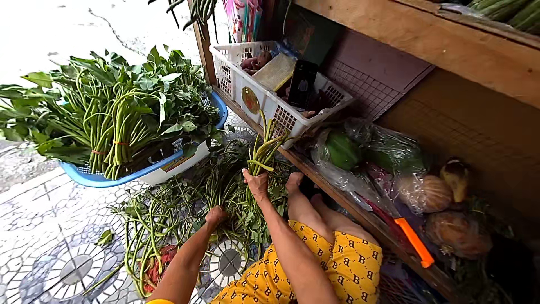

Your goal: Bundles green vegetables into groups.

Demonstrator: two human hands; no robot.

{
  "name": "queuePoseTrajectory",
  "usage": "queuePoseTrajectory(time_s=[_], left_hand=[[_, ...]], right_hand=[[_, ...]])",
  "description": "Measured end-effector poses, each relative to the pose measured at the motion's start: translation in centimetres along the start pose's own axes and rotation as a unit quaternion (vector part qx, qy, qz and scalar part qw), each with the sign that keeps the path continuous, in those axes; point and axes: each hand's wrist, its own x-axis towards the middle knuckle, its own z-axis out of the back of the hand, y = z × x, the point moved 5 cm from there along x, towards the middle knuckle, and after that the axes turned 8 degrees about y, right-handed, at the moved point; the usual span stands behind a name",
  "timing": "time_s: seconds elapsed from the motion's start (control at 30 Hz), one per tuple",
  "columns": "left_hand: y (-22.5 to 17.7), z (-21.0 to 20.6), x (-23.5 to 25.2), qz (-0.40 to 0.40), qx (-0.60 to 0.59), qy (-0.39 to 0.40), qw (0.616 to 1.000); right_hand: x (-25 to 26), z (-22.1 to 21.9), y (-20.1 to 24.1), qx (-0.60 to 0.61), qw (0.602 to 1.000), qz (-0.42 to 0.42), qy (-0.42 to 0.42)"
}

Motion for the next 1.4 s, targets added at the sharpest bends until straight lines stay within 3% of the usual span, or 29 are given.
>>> queuePoseTrajectory(time_s=[0.07, 0.13, 0.27, 0.33, 0.43, 0.57, 0.73, 0.83, 0.93, 1.07, 1.17, 1.4], left_hand=[[-1.3, 1.9, -2.0, -0.107, -0.130, 0.002, 0.986], [-2.5, 4.6, -7.0, -0.193, -0.277, 0.003, 0.941], [-2.3, 9.1, -15.0, -0.297, -0.573, 0.027, 0.764], [-2.0, 10.5, -17.8, -0.370, -0.591, 0.030, 0.716], [-1.8, 10.9, -20.4, -0.429, -0.589, 0.023, 0.684], [-3.0, 10.7, -22.1, -0.453, -0.587, 0.007, 0.671], [-5.4, 9.2, -21.9, -0.472, -0.530, 0.028, 0.704], [-6.1, 8.4, -21.4, -0.455, -0.536, 0.028, 0.711], [-6.3, 6.5, -20.1, -0.339, -0.606, 0.025, 0.720], [-6.6, 4.5, -19.6, -0.301, -0.691, 0.014, 0.658], [-7.1, 4.3, -19.3, -0.307, -0.704, -0.031, 0.640], [-8.0, 4.7, -18.3, -0.288, -0.657, -0.087, 0.691]], right_hand=[[0.1, 0.5, 0.7, -0.027, 1.000, -0.009, 0.003], [-0.4, 1.0, 0.9, -0.075, 0.996, -0.038, 0.019], [-0.7, 0.7, -0.4, -0.075, 0.995, -0.017, 0.059], [-0.1, -0.1, -1.1, -0.050, 0.996, -0.003, 0.074], [-0.1, -0.9, -1.8, -0.015, 0.994, -0.002, 0.111], [-0.8, -1.8, -1.6, 0.066, 0.979, -0.033, 0.190], [-1.8, -2.1, -1.4, 0.113, 0.960, -0.069, 0.248], [-0.1, -2.8, -1.5, 0.200, 0.956, -0.039, 0.211], [0.6, -2.5, -1.8, 0.219, 0.958, -0.055, 0.174], [0.3, -1.9, -2.1, 0.205, 0.964, -0.066, 0.157], [-0.8, -1.3, -2.4, 0.150, 0.970, -0.081, 0.175], [-0.6, -1.3, -2.8, 0.166, 0.969, -0.081, 0.162]])
